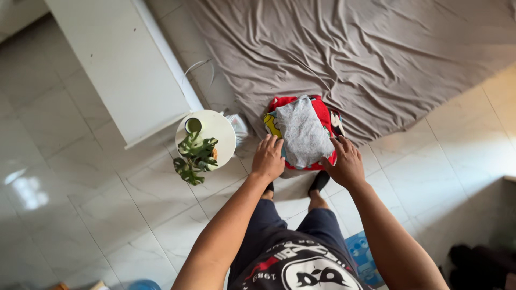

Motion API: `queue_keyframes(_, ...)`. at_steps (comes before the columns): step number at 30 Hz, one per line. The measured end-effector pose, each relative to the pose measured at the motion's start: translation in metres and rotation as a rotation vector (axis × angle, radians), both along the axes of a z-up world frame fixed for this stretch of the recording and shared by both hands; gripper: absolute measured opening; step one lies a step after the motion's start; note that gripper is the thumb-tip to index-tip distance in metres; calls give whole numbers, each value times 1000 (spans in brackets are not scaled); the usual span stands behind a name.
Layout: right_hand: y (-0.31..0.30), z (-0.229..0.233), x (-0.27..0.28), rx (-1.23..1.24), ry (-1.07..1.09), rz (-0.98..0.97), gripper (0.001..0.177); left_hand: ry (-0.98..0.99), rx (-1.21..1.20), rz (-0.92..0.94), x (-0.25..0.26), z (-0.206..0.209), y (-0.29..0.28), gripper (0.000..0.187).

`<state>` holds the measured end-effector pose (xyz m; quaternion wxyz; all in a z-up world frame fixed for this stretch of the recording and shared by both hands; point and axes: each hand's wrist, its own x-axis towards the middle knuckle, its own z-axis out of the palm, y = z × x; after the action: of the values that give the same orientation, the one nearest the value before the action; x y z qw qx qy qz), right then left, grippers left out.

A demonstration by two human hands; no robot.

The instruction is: The person organizes a bedroom by placing folded towels into a wardrobe and closing the doors. They then retrieve a black plastic bag from under a white cabinet, place it on the floor, and roll up a grey rug to store it under a desk. Finally, the person moves a pile of blankets and several pillows on the bed, arranging them neatly.

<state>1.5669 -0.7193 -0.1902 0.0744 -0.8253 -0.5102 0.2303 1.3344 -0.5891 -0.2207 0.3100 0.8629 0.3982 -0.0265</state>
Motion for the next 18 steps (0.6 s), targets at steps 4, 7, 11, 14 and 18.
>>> queue_keyframes(4, 27, -39, 45, -64, 43, 69, 79, 58, -36, 145, 20, -13, 6, 62)
queue_keyframes(7, 37, -71, 76, -125, 48, 116, 79, 120, -99, 280, 37, -34, -4, 62)
queue_keyframes(11, 47, -119, 113, -151, 75, 149, 79, 106, -55, 389, 60, -85, -19, 65)
queue_keyframes(14, 49, -161, 134, -189, 97, 156, 80, 170, -102, 429, 77, -126, -33, 66)
queue_keyframes(18, 55, -239, 153, -338, 94, 147, 87, 217, -134, 449, 95, -192, -40, 67)
